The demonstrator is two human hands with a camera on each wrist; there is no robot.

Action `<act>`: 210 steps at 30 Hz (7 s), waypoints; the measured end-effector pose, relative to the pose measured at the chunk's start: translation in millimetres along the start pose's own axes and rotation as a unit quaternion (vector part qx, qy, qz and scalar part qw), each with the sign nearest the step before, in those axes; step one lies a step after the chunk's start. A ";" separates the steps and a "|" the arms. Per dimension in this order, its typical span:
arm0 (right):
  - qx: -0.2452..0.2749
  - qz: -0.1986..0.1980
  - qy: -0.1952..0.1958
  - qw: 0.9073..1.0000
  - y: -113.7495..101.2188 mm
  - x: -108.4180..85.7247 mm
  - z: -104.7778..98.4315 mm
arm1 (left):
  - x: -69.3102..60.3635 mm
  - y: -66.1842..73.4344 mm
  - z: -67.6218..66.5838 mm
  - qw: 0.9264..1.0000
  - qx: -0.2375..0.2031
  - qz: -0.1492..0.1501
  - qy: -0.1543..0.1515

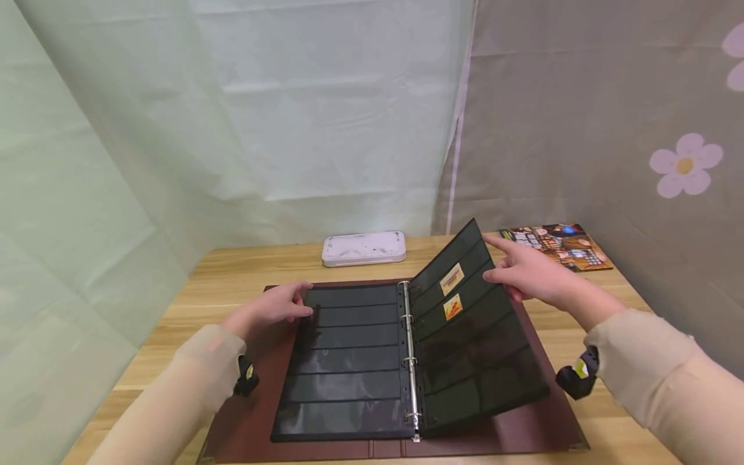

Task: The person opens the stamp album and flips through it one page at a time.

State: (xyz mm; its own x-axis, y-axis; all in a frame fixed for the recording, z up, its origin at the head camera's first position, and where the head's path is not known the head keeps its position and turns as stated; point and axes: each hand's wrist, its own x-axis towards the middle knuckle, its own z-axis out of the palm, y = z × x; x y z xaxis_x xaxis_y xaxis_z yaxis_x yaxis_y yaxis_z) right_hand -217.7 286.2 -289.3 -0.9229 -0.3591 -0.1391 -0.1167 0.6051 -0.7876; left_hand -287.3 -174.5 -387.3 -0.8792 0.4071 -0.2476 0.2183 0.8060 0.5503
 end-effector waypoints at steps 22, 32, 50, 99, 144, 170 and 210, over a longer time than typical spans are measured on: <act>0.008 -0.005 -0.028 1.000 -49.4 12.9 9.2 | 11.3 57.0 -35.5 0.996 -0.041 0.082 -0.014; -0.011 0.000 -0.031 0.999 -67.4 18.1 8.0 | 13.3 76.9 -46.5 0.996 -0.031 0.087 -0.017; 0.020 -0.029 -0.053 0.998 -86.3 29.9 15.4 | 10.9 111.8 -64.3 0.992 -0.079 0.101 -0.016; 0.180 -0.027 -0.083 0.980 -93.2 65.9 65.3 | 18.1 162.8 -64.5 0.982 -0.116 0.146 -0.026; 0.184 -0.066 -0.033 0.980 -68.9 86.2 80.8 | 9.1 126.8 -71.5 0.973 -0.192 0.124 -0.040; 0.077 -0.071 0.023 0.994 -10.2 76.0 56.1 | -8.4 65.4 -66.3 0.980 -0.167 0.105 -0.007; -0.047 -0.017 0.093 0.994 78.6 47.8 15.6 | 10.4 -21.5 -2.7 0.992 -0.106 0.052 0.038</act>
State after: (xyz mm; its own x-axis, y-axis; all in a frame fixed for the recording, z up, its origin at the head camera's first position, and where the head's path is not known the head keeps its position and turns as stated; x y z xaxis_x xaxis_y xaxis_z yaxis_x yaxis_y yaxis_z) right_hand -265.3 305.5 -367.2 -0.9687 -0.2480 0.0078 -0.1750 0.6610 -0.7297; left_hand -302.3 -188.7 -399.6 -0.8876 0.4437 -0.1241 0.2229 0.6493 0.7272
